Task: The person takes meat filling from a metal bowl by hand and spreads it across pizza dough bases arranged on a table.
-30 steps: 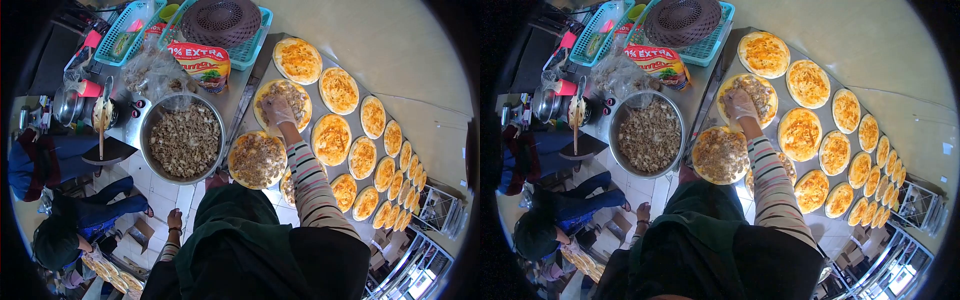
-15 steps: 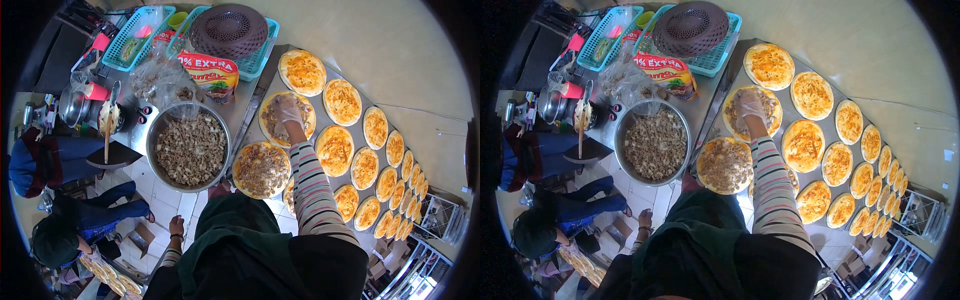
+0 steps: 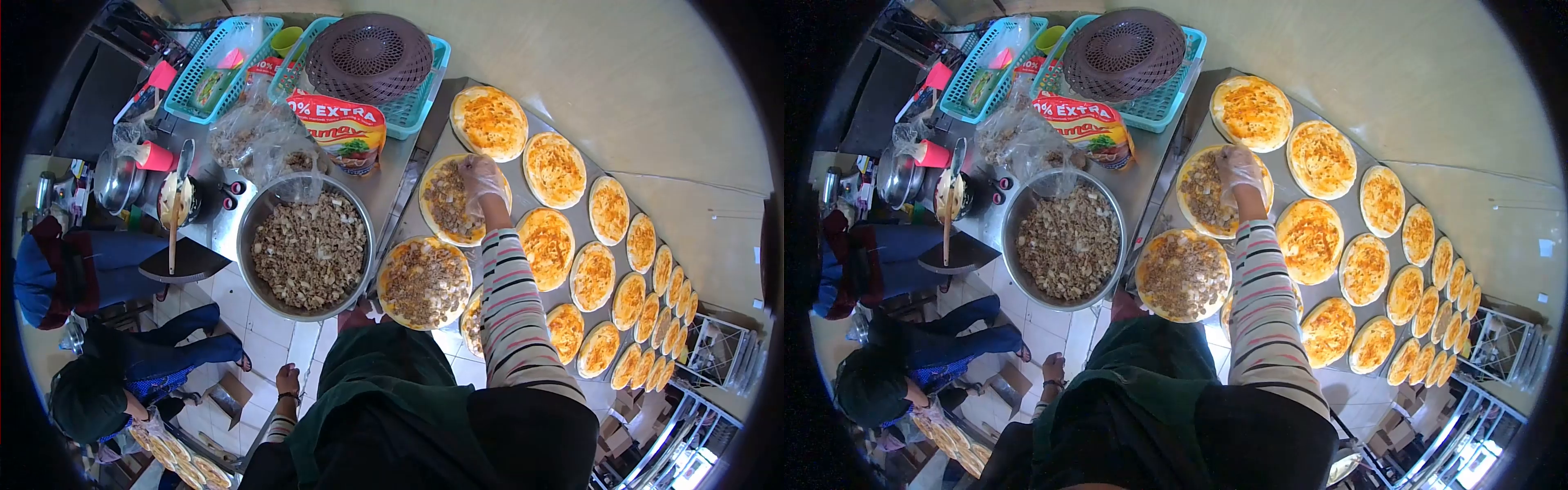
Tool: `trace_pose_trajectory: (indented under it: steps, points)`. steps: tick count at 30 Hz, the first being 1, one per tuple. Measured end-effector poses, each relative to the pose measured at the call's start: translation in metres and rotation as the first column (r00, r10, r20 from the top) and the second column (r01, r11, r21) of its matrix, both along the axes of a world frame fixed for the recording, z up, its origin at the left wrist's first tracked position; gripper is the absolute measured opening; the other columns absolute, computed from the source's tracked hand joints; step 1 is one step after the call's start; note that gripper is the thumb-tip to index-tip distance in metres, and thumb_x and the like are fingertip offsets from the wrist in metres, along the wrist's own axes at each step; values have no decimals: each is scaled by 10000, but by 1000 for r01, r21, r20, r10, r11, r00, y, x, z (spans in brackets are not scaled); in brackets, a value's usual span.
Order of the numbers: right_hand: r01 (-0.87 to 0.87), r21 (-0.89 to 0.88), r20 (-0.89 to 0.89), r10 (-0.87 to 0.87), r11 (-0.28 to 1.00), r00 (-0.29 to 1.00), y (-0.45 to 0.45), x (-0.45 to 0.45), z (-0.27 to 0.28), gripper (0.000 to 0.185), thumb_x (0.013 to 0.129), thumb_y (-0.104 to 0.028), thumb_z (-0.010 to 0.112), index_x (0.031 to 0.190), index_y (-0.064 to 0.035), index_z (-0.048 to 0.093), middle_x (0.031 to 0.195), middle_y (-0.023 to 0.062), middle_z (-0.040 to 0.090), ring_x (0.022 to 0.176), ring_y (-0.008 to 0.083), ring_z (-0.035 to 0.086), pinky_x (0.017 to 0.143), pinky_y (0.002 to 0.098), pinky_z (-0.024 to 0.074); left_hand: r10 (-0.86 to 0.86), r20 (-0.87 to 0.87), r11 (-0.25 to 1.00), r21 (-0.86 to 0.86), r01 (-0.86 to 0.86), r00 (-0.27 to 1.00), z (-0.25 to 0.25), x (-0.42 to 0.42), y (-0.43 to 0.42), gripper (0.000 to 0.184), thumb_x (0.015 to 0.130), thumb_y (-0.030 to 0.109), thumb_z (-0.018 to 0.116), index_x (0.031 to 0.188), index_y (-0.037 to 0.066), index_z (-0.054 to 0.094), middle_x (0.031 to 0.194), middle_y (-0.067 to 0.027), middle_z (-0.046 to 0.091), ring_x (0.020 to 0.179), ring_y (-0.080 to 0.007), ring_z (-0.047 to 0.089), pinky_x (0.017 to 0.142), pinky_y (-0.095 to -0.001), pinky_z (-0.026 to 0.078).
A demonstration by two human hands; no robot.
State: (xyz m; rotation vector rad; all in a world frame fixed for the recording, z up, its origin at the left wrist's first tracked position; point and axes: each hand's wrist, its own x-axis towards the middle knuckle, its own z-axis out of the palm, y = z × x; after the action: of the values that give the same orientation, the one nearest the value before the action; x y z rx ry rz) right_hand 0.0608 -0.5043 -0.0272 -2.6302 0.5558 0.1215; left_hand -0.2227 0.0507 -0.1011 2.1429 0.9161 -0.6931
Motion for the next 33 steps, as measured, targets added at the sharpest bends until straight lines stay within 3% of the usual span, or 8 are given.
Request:
trace_pose_trajectory:
  steps: [8, 12, 17, 22, 24, 29, 31, 33]
  points:
    - [159, 26, -5, -159, 987, 987, -29, -8, 0, 187, 667, -217, 498, 756, -69, 569, 748, 155, 550, 694, 275, 542, 623, 349, 426, 69, 40, 997, -41, -68, 997, 6, 7, -6, 259, 647, 122, 513, 869, -8, 545, 832, -120, 566, 794, -196, 522, 703, -275, 398]
    - [-95, -156, 10, 98, 983, 995, -42, -25, -21, 190, 682, -224, 473, 750, -74, 568, 723, 158, 545, 656, 278, 535, 597, 351, 426, 3, -4, 1000, 23, -3, 1000, -11, -4, 7, 257, 648, 115, 516, 874, -4, 546, 836, -124, 565, 793, -198, 524, 704, -278, 400]
    - [-274, -43, 160, 278, 961, 947, -26, -56, -17, 141, 689, -169, 456, 698, -56, 539, 651, 155, 524, 624, 276, 520, 606, 352, 414, -48, 13, 999, 8, 48, 999, -17, -10, 12, 253, 654, 109, 513, 883, 7, 546, 841, -131, 564, 771, -209, 534, 696, -275, 410]
    - [-217, -97, 11, 219, 971, 976, -25, -87, -13, 109, 696, -145, 480, 666, -66, 550, 705, 125, 529, 680, 245, 515, 631, 324, 406, -85, 41, 996, 0, 85, 996, -1, 7, -3, 255, 657, 112, 510, 884, -2, 542, 839, -130, 565, 770, -213, 534, 698, -278, 410]
    - [-225, 94, 228, 199, 970, 953, -12, -87, -6, 128, 706, -155, 471, 674, -60, 552, 714, 113, 530, 686, 247, 516, 629, 339, 405, -92, 53, 995, -26, 94, 994, -3, 8, -7, 256, 659, 113, 510, 884, -5, 540, 838, -130, 565, 776, -215, 533, 700, -281, 409]
    - [-550, -242, 198, 596, 799, 778, 24, -93, -35, 140, 739, -151, 428, 734, -89, 553, 759, 68, 534, 747, 238, 492, 683, 290, 404, -89, 113, 994, -55, 96, 990, -15, 10, -9, 256, 664, 106, 509, 889, -13, 536, 834, -128, 563, 787, -195, 524, 709, -264, 399]
    - [-699, -553, -92, 801, 453, 592, 10, -99, -31, 159, 726, -117, 407, 818, -84, 532, 896, 73, 501, 848, 222, 479, 736, 300, 404, -50, 104, 995, -79, 58, 993, 2, 19, -23, 257, 665, 101, 507, 892, -16, 533, 838, -125, 562, 784, -189, 522, 707, -259, 397]
    - [-646, -415, 3, 711, 640, 703, -7, -104, -29, 134, 727, -136, 425, 769, -80, 540, 818, 74, 512, 795, 232, 483, 712, 302, 401, -14, 85, 995, -99, 23, 996, 10, 19, -23, 257, 666, 96, 505, 894, -20, 530, 842, -122, 560, 780, -184, 520, 706, -254, 395]
